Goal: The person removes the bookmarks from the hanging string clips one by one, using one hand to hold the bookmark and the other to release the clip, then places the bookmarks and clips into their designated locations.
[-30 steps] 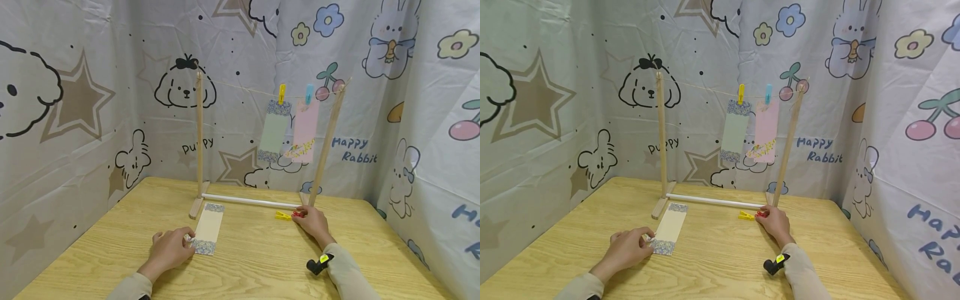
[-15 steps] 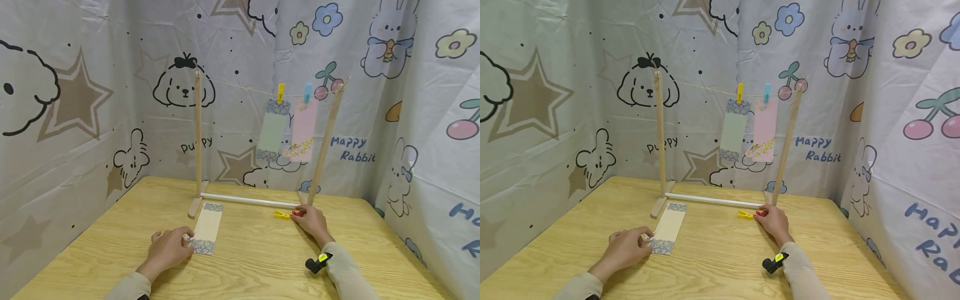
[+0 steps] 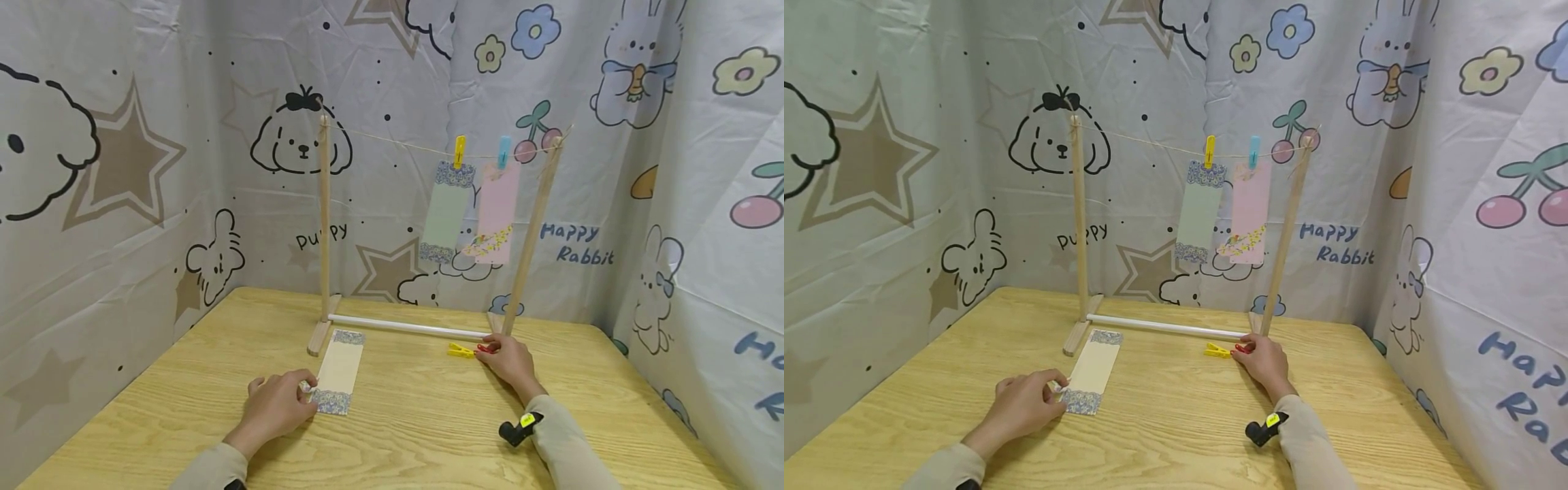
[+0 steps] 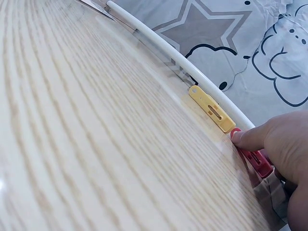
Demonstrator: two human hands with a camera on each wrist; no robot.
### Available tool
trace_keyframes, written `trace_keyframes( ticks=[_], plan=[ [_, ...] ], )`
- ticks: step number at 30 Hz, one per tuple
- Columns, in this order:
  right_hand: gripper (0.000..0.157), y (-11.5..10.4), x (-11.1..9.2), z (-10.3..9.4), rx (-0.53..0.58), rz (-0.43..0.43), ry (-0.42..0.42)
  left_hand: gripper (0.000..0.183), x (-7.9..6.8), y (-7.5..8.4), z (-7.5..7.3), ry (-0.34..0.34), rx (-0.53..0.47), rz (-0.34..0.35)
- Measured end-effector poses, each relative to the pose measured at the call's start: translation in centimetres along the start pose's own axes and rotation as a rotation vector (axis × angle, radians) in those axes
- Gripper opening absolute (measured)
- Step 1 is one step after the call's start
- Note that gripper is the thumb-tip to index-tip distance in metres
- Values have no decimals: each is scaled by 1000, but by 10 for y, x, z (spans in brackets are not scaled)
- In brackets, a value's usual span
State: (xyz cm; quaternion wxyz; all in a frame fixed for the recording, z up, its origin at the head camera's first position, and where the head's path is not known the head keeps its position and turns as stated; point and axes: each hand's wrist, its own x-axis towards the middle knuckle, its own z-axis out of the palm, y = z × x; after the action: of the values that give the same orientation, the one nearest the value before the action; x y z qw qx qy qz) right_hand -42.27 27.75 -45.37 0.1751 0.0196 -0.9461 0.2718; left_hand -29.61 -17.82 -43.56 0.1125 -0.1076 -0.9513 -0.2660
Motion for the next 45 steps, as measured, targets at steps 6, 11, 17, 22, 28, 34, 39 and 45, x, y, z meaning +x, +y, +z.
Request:
trace_keyframes(
  ticks=[6,11,17,22,28,34,39,45],
  plan=[
    [41,1,0,1,4,0,0,27,0,1,-1,1,-6,4],
    [41,0,-1,0,3,3,1,28,0,1,-1,-4,-15,2],
    [41,-1,0,0,5,6,0,27,0,0,0,-3,-18,2],
    [41,0,0,0,2,7,-2,27,-1,0,0,-1,-21,5],
    [41,0,0,0,4,5,-3,27,0,0,0,-1,-18,2],
    [41,0,0,0,0,0,-4,27,0,1,-1,-8,-18,2],
    [41,-1,-1,0,-3,6,-1,27,0,1,-2,-4,-17,7],
    [41,-1,-1,-1,5,2,3,27,0,1,-2,-8,-25,0]
  ],
)
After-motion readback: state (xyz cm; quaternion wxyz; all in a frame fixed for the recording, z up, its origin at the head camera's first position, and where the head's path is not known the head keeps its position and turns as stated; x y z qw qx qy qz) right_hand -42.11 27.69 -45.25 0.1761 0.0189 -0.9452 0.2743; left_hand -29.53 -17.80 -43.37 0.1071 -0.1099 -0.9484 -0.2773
